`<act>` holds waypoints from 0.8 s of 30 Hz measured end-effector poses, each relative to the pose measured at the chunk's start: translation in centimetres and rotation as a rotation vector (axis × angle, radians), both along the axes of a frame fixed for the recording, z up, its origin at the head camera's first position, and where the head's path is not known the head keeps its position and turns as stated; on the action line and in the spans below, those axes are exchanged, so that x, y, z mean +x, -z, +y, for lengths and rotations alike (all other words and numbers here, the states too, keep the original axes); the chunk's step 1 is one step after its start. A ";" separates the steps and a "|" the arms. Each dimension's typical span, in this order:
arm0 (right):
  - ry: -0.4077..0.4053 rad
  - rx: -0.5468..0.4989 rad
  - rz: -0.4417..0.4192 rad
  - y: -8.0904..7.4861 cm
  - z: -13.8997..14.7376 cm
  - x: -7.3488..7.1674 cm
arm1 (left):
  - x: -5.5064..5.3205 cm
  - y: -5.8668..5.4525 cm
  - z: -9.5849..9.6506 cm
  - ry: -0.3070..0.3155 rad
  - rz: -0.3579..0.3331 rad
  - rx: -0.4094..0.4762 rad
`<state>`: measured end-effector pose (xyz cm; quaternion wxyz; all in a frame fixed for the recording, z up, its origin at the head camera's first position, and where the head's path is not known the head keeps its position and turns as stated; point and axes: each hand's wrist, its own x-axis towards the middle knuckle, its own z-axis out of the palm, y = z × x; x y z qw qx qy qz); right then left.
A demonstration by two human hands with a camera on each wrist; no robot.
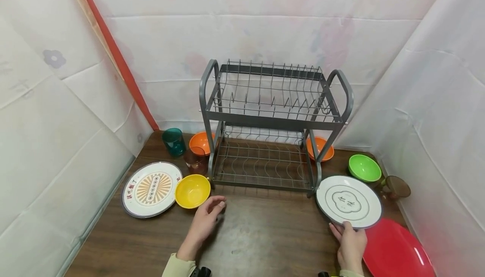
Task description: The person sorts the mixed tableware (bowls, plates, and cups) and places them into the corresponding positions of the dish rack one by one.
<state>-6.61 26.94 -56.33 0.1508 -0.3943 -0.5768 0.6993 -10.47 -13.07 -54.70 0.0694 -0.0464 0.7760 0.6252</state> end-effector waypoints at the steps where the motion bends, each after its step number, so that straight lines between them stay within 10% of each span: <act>1: -0.002 0.017 -0.010 -0.2 0.1 0.1 | 0.0 0.0 0.0 -0.005 0.003 0.009; 11: -0.036 0.309 -0.070 -1.7 0.3 1.6 | 0.4 0.4 -0.6 -0.128 0.066 0.180; 18: 0.010 0.710 -0.240 -4.0 1.8 2.9 | 0.3 0.5 -0.5 -0.089 0.084 0.224; 24: 0.077 0.758 -0.302 -6.1 2.7 3.4 | 0.4 0.5 0.0 -0.053 0.086 0.226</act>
